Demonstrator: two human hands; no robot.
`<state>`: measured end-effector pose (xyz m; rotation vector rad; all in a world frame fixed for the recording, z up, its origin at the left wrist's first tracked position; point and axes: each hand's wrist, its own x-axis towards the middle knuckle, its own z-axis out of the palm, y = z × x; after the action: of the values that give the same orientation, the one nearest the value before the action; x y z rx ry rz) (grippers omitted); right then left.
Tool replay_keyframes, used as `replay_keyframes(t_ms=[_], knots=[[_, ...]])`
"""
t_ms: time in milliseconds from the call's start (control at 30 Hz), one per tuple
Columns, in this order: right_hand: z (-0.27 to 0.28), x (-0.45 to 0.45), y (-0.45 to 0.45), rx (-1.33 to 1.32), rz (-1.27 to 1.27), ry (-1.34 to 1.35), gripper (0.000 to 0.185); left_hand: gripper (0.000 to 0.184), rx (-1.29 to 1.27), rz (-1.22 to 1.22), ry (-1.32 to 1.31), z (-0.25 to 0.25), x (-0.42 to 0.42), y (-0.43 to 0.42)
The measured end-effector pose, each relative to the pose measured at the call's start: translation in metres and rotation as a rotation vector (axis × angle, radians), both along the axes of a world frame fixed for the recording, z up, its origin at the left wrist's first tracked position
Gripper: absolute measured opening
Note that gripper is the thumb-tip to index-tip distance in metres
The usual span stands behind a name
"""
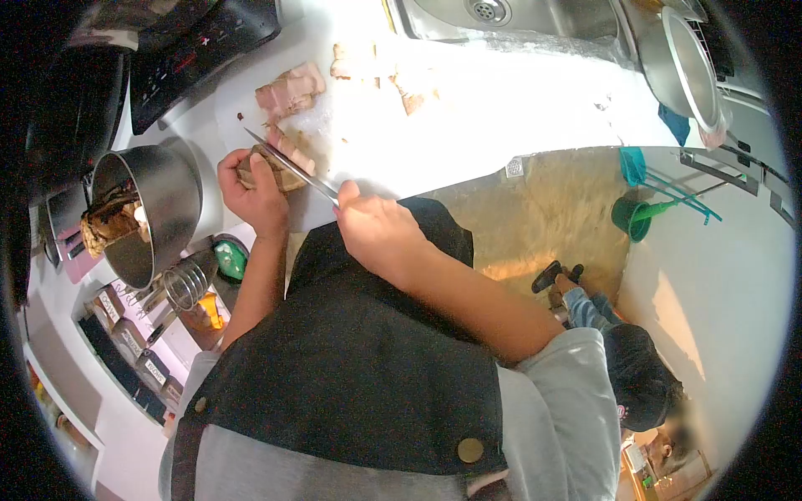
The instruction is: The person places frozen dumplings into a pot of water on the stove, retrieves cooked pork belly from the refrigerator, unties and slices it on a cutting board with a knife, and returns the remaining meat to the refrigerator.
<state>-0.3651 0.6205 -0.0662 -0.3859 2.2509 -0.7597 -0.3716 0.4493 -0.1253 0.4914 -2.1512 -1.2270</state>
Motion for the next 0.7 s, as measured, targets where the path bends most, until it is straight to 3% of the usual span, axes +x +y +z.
replay_keyframes(t_ms=[567, 700], knots=[[0.015, 0.003, 0.004, 0.196, -0.027, -0.12, 0.028, 0.014, 0.039, -0.009, 0.051, -0.004, -0.001, -0.004], [0.013, 0.032, 0.051, 0.205, -0.021, -0.058, 0.031, 0.018, 0.188, -0.045, -0.023, 0.013, 0.002, -0.004]])
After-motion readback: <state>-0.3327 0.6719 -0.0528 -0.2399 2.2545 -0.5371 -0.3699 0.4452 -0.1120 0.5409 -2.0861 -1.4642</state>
